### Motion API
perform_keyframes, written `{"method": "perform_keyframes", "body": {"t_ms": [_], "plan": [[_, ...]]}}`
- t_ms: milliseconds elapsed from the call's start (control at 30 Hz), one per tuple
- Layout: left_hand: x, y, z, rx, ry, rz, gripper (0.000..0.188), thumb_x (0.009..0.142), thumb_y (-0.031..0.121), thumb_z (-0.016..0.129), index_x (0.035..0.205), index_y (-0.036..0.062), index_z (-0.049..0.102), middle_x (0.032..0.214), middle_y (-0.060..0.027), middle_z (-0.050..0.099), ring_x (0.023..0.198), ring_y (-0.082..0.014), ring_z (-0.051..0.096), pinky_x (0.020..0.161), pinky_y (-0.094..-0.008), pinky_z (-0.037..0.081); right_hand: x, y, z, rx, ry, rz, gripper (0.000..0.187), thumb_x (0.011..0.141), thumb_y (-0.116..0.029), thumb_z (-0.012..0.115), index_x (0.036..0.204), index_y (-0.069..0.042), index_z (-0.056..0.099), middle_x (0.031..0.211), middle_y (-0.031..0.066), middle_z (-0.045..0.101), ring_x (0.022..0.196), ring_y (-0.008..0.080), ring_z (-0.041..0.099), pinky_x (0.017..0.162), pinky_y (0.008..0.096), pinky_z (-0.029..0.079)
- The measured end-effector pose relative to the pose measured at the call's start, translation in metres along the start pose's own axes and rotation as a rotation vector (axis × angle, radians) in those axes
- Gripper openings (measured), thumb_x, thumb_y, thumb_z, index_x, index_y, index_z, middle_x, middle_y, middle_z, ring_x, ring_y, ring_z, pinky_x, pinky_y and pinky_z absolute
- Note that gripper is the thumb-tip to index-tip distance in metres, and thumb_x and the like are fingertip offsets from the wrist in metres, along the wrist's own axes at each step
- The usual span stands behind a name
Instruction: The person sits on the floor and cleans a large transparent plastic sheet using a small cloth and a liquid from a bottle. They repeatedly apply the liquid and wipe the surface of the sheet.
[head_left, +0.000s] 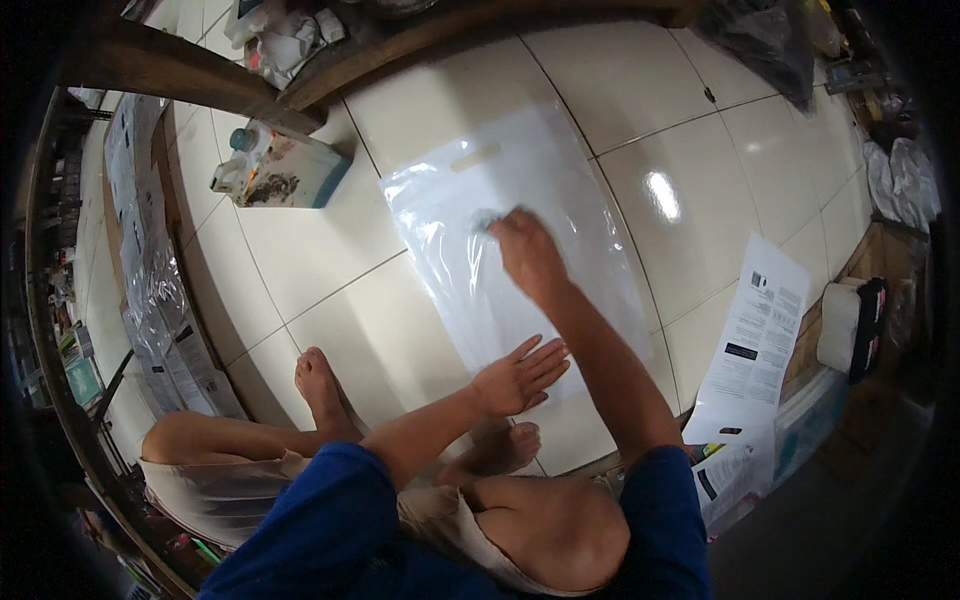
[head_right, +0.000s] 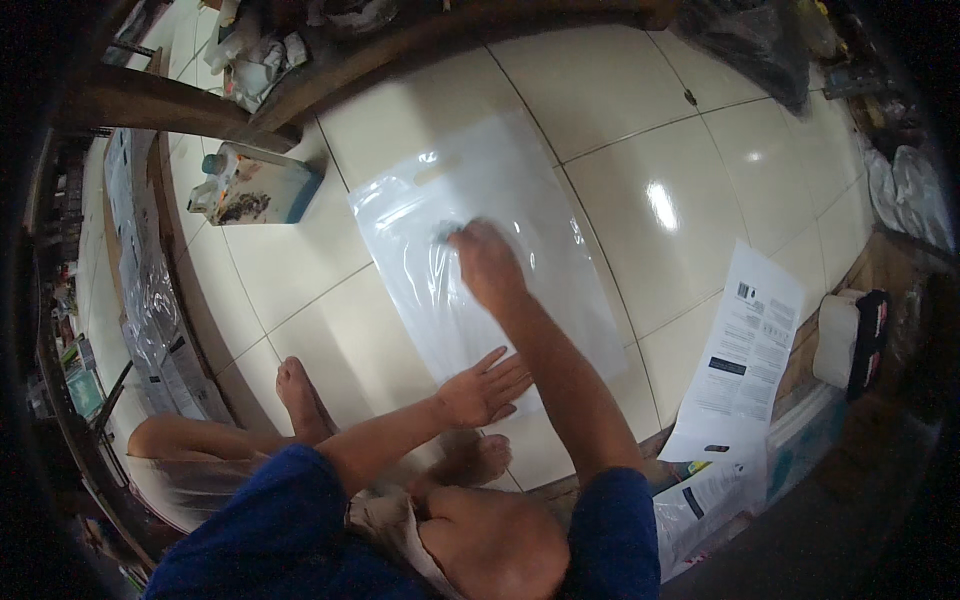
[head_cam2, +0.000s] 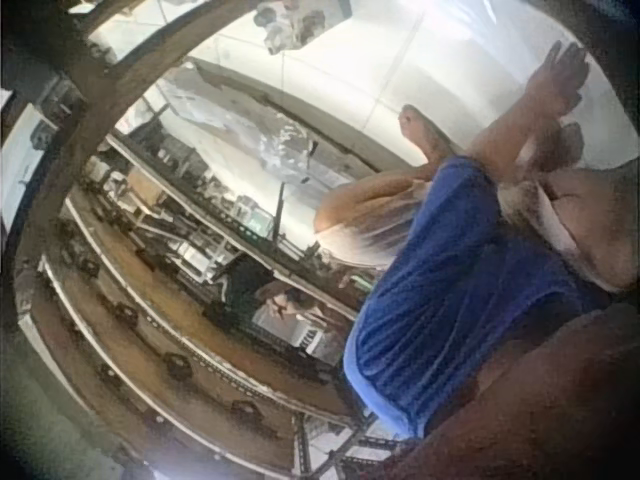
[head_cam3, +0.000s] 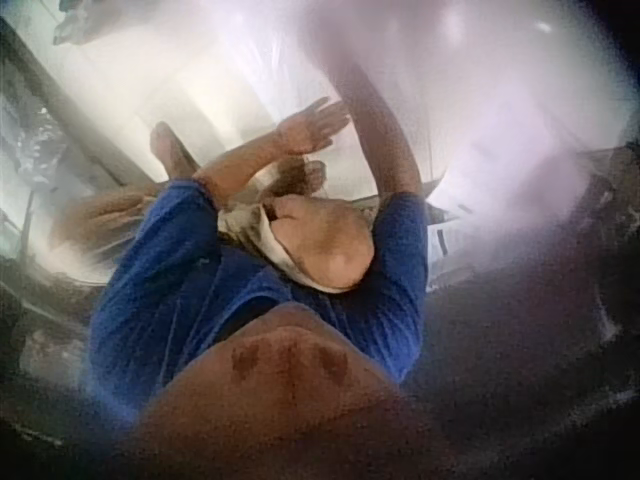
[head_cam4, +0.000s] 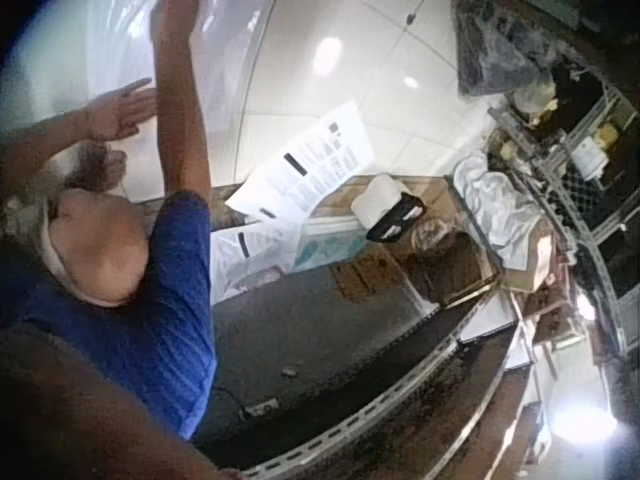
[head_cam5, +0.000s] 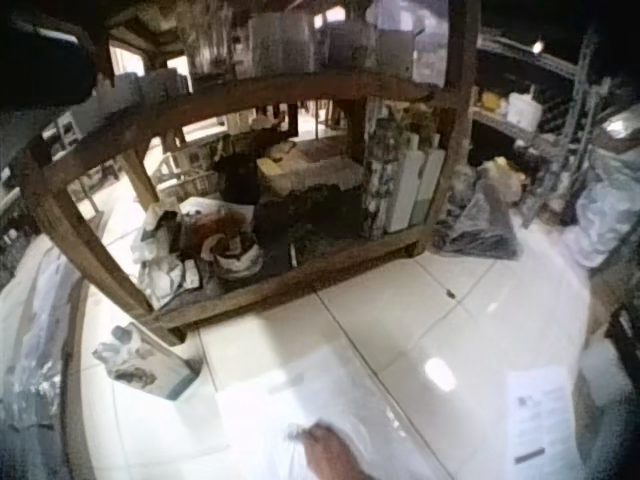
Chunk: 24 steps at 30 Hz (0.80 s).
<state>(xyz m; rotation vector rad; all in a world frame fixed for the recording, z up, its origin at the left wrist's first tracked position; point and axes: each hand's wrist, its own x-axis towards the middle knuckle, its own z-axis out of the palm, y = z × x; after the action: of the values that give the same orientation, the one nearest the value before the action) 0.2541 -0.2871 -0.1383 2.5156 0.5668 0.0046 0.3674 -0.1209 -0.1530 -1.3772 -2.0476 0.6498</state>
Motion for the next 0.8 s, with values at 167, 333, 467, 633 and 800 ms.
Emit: {"method": "perform_keyframes", "body": {"t_ms": [167,333,467,633,800], "plan": [[0.006,0.003,-0.014,0.008,0.013,0.007,0.066,0.095,0.040,0.052,0.147,0.0023,0.036,0.158,-0.0142,0.027,0.148,-0.0270,0.019,0.122,-0.0477,0.013,0.076,0.067,-0.041,-0.185,0.104,0.102,0.014,0.086,-0.005,0.057,0.095,-0.004,0.068,0.094,0.0172,0.066,0.090,0.0355,0.063,0.083,0.0447,0.051],[0.003,0.002,-0.017,-0.035,0.022,-0.009,0.068,0.093,0.041,0.054,0.146,0.0013,0.036,0.158,-0.0154,0.027,0.148,-0.0282,0.020,0.122,-0.0480,0.014,0.026,0.042,-0.063,-0.045,0.021,0.208,0.014,0.085,-0.004,0.059,0.096,-0.002,0.068,0.095,0.0192,0.065,0.088,0.0379,0.062,0.081,0.0454,0.050],[0.001,0.013,-0.014,-0.124,-0.107,-0.046,0.064,0.095,0.042,0.052,0.145,0.0045,0.039,0.156,-0.0127,0.031,0.147,-0.0270,0.022,0.121,-0.0491,0.015,-0.067,-0.033,-0.042,-0.033,-0.206,0.092,0.017,0.086,-0.001,0.057,0.098,-0.004,0.068,0.092,0.0167,0.061,0.091,0.0350,0.059,0.080,0.0448,0.050],[-0.022,0.016,0.067,-0.262,-0.012,-0.038,0.062,0.097,0.045,0.048,0.146,0.0086,0.040,0.155,-0.0088,0.034,0.146,-0.0253,0.025,0.122,-0.0493,0.013,-0.117,-0.063,-0.007,0.007,-0.252,0.093,0.019,0.084,-0.002,0.056,0.099,-0.004,0.068,0.091,0.0165,0.059,0.090,0.0329,0.058,0.081,0.0432,0.050],[-0.008,0.021,-0.004,0.103,-0.126,0.023,0.070,0.096,0.048,0.046,0.151,0.0071,0.030,0.159,-0.0098,0.025,0.149,-0.0254,0.018,0.123,-0.0468,0.008,-0.033,-0.009,-0.009,-0.100,-0.082,0.122,0.020,0.087,-0.003,0.053,0.101,-0.007,0.066,0.094,0.0156,0.062,0.095,0.0346,0.059,0.085,0.0445,0.049]]}}
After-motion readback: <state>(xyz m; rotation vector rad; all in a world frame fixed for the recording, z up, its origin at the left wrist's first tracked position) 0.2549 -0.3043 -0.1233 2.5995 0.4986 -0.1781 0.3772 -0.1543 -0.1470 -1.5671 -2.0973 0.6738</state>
